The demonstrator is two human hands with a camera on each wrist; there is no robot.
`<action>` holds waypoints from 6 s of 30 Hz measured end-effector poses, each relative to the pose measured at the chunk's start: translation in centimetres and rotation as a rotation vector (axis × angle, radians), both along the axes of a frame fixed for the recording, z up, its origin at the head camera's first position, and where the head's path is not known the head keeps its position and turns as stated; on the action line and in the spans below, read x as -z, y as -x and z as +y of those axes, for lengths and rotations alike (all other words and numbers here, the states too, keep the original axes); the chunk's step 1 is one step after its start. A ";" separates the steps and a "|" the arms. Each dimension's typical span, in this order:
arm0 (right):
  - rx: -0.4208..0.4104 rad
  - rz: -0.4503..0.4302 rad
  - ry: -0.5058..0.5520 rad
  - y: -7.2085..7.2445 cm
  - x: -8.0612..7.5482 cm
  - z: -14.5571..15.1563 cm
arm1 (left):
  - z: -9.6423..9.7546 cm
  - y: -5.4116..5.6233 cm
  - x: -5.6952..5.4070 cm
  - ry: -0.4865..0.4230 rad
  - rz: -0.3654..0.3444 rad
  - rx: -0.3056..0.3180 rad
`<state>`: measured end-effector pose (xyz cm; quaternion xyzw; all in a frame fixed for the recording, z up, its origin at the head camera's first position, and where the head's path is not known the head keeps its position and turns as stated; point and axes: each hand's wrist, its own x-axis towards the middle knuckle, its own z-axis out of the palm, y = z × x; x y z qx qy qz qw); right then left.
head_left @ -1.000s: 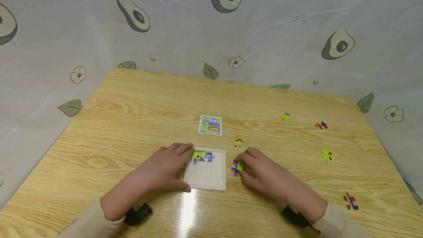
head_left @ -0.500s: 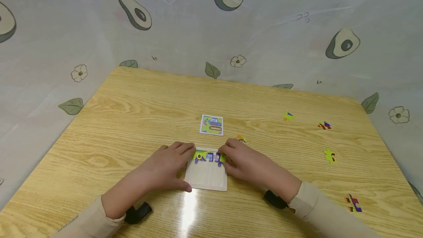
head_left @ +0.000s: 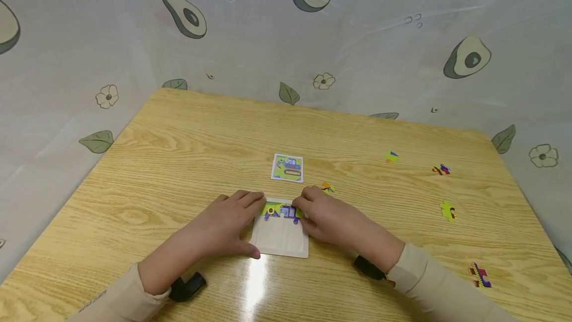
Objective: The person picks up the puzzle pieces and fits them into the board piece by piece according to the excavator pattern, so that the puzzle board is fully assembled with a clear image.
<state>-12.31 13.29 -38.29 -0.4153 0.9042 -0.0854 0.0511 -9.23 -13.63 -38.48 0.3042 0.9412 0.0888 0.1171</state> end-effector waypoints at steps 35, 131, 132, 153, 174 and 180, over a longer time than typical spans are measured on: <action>0.018 0.067 -0.008 -0.8 0.3 0.0 | 0.3 0.0 -0.3 0.001 -0.013 -0.001; 0.418 -0.159 -0.029 2.5 -1.1 4.4 | 0.2 -0.1 0.0 -0.002 0.014 0.003; 0.400 -0.154 -0.021 2.5 -1.1 4.4 | 0.2 -0.1 0.0 -0.002 0.015 0.003; 0.265 -0.160 0.114 2.0 -0.8 3.2 | 0.1 -0.2 0.0 -0.001 0.014 0.005; -0.055 -0.092 0.112 -1.5 0.1 -3.2 | 0.2 -0.1 0.0 0.006 0.028 -0.001; -0.091 -0.035 0.107 -1.7 0.5 -4.0 | 0.3 -0.1 0.0 0.002 0.020 0.008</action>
